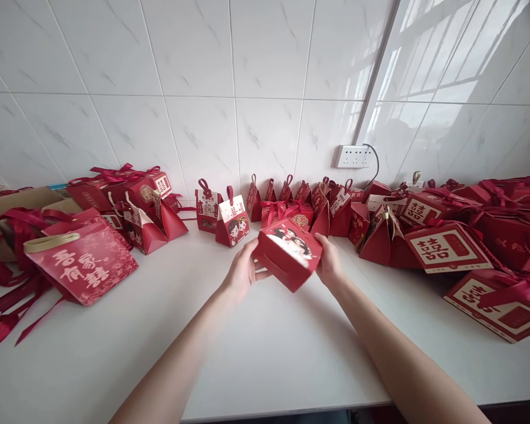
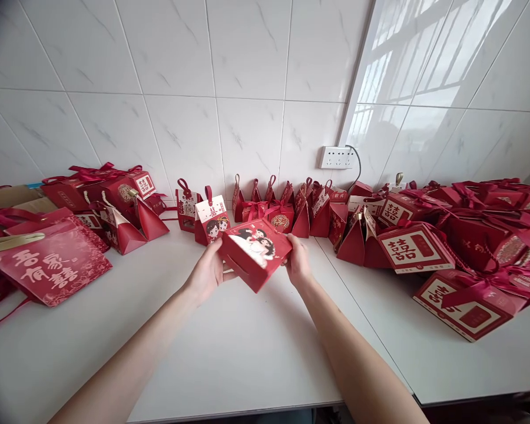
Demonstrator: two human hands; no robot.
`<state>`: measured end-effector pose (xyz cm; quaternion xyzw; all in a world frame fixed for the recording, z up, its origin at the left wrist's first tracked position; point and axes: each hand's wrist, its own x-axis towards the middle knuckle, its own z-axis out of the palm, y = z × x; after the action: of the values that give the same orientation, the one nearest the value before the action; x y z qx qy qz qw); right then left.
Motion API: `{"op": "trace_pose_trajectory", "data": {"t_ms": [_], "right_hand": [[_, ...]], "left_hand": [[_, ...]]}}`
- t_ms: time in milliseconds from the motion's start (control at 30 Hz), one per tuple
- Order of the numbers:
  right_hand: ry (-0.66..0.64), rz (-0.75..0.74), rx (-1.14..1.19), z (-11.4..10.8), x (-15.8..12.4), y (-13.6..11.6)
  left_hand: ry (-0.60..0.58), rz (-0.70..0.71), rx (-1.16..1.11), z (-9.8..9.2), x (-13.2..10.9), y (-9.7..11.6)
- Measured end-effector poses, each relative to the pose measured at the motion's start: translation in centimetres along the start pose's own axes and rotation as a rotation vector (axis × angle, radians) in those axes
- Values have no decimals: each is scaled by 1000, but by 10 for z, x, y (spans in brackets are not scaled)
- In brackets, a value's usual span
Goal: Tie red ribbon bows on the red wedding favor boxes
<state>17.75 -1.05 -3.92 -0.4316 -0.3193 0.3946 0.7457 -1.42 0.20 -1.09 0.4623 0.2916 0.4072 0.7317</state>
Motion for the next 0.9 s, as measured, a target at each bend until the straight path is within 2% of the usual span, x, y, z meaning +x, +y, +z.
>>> {"op": "trace_pose_trajectory", "data": {"t_ms": [67,133,200,267,333,500,567,633,700,833,900], "right_hand": [[74,-123,-27,1,-4,-6],[124,-294,-129,2,-10,-12],[155,-476,-274,4,-16,-16],[161,-590,-384,6,-21,-18],[142,-625,-425,9,-25,-17],[98,-654,-444,16,-32,-16],[112,-701,-452,18,-35,-18],[137,-700,-417,17,-35,-21],[151,-626,-341,15,-33,-25],[101,-382,-153,11,-27,-33],[52,-280,-129,13,-28,-37]], "left_hand": [[105,-18,-6,1,2,-1],[142,-36,-21,2,4,-1],[129,-50,-82,3,4,-2],[79,-48,-170,3,4,-2],[56,-41,-235,3,5,-4],[121,-87,-253,4,7,-9],[90,-125,-229,3,6,-12],[38,-178,-161,-1,5,-14],[-52,-228,-62,-7,4,-15],[-348,-268,145,-23,1,-13],[-457,-299,242,-27,-2,-10]]}}
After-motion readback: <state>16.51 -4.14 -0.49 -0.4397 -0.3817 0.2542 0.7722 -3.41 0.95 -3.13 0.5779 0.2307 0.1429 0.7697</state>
